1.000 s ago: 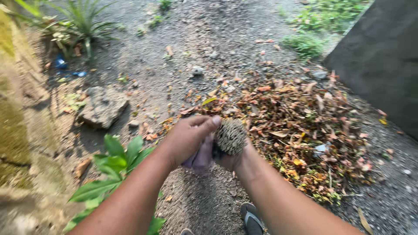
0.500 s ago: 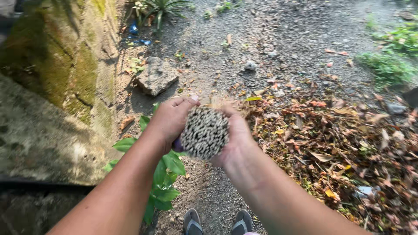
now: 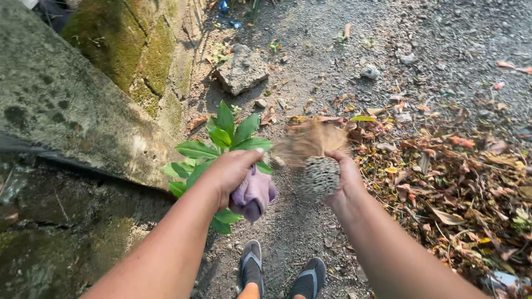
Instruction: The person cleans a bundle of thin wooden sticks, likely a broom, by vigorously rubbing them with a cloth and shaking them to remove debris.
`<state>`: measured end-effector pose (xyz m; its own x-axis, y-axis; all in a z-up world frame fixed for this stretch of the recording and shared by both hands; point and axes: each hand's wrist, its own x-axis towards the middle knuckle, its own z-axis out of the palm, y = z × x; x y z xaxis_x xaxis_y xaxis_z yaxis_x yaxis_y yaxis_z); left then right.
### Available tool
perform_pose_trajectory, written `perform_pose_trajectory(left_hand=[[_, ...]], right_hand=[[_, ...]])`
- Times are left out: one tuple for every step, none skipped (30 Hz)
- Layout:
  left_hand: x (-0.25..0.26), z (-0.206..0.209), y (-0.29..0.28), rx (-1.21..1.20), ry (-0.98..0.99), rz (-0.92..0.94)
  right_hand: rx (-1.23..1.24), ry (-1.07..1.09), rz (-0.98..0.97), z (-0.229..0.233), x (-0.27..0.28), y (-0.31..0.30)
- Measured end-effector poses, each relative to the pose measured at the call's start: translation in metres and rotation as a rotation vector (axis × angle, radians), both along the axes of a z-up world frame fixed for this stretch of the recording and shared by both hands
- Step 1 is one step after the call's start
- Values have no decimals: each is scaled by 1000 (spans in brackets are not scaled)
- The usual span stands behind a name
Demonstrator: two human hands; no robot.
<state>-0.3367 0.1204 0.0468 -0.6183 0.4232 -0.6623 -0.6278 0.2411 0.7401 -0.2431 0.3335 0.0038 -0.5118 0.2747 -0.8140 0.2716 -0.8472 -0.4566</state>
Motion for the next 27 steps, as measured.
perform_pose_trajectory(left_hand=[[4, 4, 0, -78, -10, -19], [6, 7, -1, -75, -12, -4], [7, 11, -2, -40, -61, 5], [9, 16, -3, -7, -109, 17], [11, 20, -4, -4, -110, 35], [12, 24, -7, 11, -89, -47], [13, 27, -8, 26, -66, -127], [13, 28, -8, 22, -71, -110], [12, 29, -8, -23, -76, -128], [12, 27, -11, -71, -87, -140], [11, 24, -12, -76, -100, -117], [8, 21, -12, 106, -241, -55], [7, 16, -15, 291, -377, 10], [5, 12, -19, 293, -374, 10], [5, 5, -24, 239, -339, 28], [1, -1, -26, 186, -304, 36], [-8, -9, -23, 189, -300, 28], [-13, -18, -21, 124, -310, 62], [-17, -25, -22, 58, -321, 95], [-23, -29, -29, 54, -317, 111], [-29, -30, -32, 9, -276, 113], [-35, -29, -31, -28, -237, 102], [-42, -25, -37, -23, -234, 106], [-48, -19, -45, 19, -247, 114], [-53, -14, -48, 61, -261, 122], [-57, -8, -51, 63, -260, 127], [-62, -2, -54, 102, -284, 140]], right_hand=[[3, 0, 12, 15, 2, -6], [13, 16, -52, 29, 1, -19], [24, 32, -116, 42, -3, -33], [25, 32, -98, 55, -9, -46], [-102, 69, -58, 67, -17, -58], [-232, 104, -19, 77, -23, -67], [-232, 100, -4, 85, -27, -72], [-239, 95, 37, 90, -30, -76], [-246, 90, 78, 92, -33, -79], [-255, 76, 99, 89, -34, -79], [-190, 74, 229, 83, -36, -74], [-123, 75, 353, 72, -38, -67], [-132, 64, 370, 56, -45, -66], [-471, 170, 258, 37, -60, -65], [-809, 269, 142, 18, -73, -62], [-804, 276, 137, 0, -84, -55], [-793, 218, 82, -15, -92, -49], [-783, 143, 35, -26, -95, -44], [-781, 133, 39, -30, -90, -35], [-571, 268, 112, -26, -89, -32], [-361, 402, 183, -17, -91, -39], [-358, 404, 188, -3, -92, -47], [-127, 158, 254, 12, -89, -60], [107, -96, 309, 28, -87, -74], [115, -100, 307, 42, -92, -87], [-22, 7, 244, 54, -99, -101], [-159, 113, 179, 64, -106, -109]])
